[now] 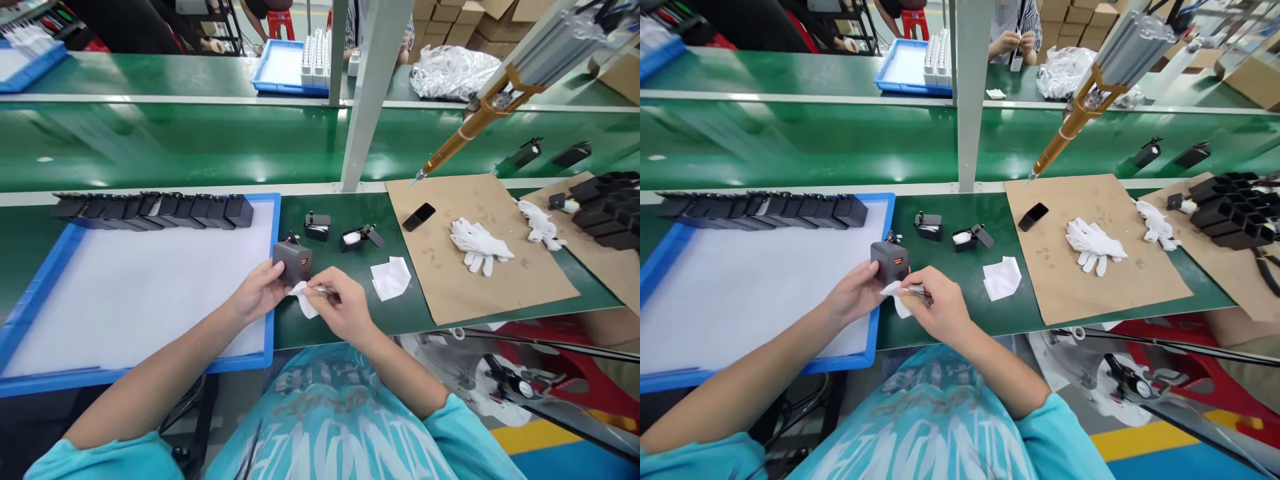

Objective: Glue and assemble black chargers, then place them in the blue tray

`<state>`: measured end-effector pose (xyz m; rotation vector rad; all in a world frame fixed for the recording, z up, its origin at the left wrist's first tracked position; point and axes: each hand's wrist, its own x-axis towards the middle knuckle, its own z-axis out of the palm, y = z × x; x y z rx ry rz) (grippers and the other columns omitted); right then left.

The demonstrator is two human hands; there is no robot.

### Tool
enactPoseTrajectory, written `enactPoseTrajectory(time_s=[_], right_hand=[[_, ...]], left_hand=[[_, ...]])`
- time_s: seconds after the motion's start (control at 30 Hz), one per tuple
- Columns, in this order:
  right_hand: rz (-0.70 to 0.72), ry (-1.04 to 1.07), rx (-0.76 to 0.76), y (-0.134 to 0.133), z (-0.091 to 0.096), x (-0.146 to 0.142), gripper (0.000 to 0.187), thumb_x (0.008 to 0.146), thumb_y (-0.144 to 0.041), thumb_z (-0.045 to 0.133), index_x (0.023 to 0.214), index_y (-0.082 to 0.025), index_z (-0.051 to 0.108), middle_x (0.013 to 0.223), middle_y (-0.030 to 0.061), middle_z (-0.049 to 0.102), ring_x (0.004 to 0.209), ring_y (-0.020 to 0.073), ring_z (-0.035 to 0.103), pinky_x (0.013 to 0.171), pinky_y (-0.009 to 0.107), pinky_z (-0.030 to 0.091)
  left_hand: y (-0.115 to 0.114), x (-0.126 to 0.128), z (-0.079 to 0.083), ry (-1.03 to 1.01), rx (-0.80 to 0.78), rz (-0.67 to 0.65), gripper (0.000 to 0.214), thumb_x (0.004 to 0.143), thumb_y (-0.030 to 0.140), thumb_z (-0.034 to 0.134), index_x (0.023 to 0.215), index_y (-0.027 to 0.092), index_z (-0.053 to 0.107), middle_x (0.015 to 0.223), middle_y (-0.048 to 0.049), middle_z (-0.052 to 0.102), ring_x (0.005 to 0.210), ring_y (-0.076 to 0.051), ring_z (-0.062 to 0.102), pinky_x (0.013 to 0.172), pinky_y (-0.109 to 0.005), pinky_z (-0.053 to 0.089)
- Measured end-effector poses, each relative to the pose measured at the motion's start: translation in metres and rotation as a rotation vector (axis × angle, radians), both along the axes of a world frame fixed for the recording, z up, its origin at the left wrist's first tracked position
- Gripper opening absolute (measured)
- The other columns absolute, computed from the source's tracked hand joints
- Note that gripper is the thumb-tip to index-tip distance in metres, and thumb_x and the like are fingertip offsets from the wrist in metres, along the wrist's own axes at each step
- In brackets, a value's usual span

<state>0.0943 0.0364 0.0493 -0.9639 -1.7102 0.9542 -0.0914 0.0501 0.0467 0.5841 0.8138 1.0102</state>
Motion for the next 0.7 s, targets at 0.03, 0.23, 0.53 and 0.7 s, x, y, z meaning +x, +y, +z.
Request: enactPoseTrajectory(time_s=[0.03, 0.23, 0.53, 0.7], right_hand=[[-0.007, -0.003, 0.018, 0.002, -0.002, -0.004, 0.009, 0.090, -0.029, 0.059, 0.088, -0.021, 0.061, 0.078, 0.0005, 0.062, 0.056, 0.0081, 0.051, 0.047, 0.021, 0.037], [-0.181, -0.023, 0.040, 0.003, -0.009, 0.009, 0.005, 0.088, -0.023, 0.061, 0.084, -0.020, 0.061, 0.075, -0.0011, 0.059, 0.052, 0.0068, 0.042, 0.046, 0.021, 0.033], [-0.136, -0.025, -0.024, 0.002, 0.003, 0.008, 0.010, 0.088, -0.023, 0.060, 0.093, -0.021, 0.069, 0.077, -0.0003, 0.063, 0.051, 0.0069, 0.041, 0.048, 0.023, 0.034], [-0.091, 0.024, -0.160, 0.005, 0.005, 0.001, 0.013, 0.087, -0.029, 0.061, 0.087, -0.020, 0.070, 0.072, -0.0001, 0.063, 0.053, 0.0084, 0.043, 0.052, 0.024, 0.036]], left_hand=[[0.000, 0.000, 0.000, 0.001, 0.006, 0.010, 0.036, 0.076, 0.040, 0.076, 0.100, 0.013, 0.071, 0.097, -0.0104, 0.074, 0.092, -0.026, 0.069, 0.081, -0.035, 0.056], [-0.002, 0.003, 0.003, -0.055, 0.006, 0.023, 0.033, 0.075, 0.036, 0.079, 0.100, 0.015, 0.072, 0.098, -0.0083, 0.074, 0.095, -0.024, 0.068, 0.085, -0.034, 0.055], [-0.002, 0.001, 0.007, -0.069, 0.058, 0.022, 0.033, 0.076, 0.038, 0.077, 0.102, 0.017, 0.072, 0.098, -0.0077, 0.073, 0.091, -0.021, 0.068, 0.082, -0.032, 0.055], [-0.003, 0.001, 0.005, -0.043, 0.126, 0.031, 0.033, 0.075, 0.037, 0.079, 0.102, 0.019, 0.071, 0.098, -0.0051, 0.073, 0.092, -0.018, 0.067, 0.082, -0.028, 0.052]])
